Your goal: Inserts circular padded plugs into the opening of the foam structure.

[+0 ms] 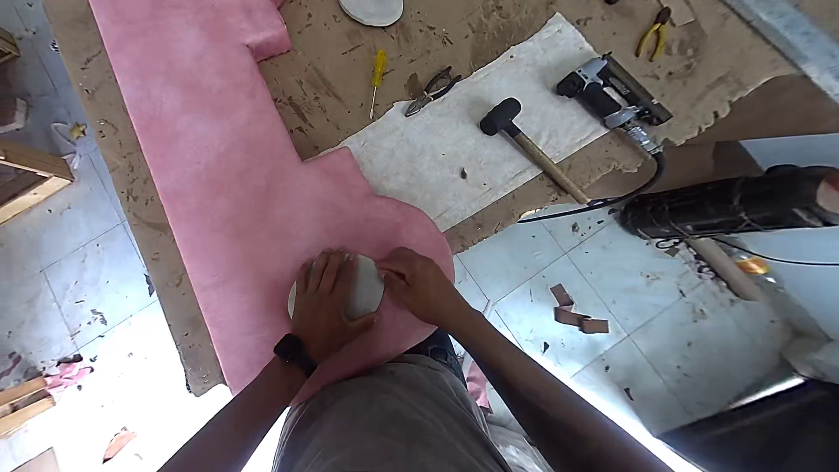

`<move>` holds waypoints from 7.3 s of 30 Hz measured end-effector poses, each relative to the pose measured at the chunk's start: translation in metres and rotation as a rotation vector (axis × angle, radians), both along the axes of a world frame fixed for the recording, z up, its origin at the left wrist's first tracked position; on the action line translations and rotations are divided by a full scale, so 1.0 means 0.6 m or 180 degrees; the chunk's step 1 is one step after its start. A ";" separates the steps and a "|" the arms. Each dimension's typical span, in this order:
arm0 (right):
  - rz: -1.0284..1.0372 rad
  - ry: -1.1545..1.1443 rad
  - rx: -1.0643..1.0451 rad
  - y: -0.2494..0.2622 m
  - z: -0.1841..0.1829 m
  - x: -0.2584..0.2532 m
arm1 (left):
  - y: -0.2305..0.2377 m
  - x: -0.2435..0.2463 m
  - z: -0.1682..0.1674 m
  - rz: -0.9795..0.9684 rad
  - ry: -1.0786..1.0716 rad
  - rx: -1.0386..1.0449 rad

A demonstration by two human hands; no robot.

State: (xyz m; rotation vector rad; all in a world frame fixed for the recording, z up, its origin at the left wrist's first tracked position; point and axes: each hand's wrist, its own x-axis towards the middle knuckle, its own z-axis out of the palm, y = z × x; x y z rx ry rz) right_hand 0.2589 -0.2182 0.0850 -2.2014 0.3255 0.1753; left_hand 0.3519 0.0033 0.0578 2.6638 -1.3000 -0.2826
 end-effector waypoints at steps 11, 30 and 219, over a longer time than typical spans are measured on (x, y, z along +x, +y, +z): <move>-0.1268 0.0635 -0.1762 -0.586 -0.053 0.007 | -0.002 -0.005 -0.004 0.0034 -0.0023 -0.0055; -0.1868 -0.2861 0.2960 -0.078 0.189 0.125 | 0.014 -0.004 -0.002 0.0163 0.0093 -0.0292; 0.0973 0.0540 0.1590 -0.216 0.144 0.142 | -0.027 -0.150 -0.019 0.5447 -0.0699 -0.1216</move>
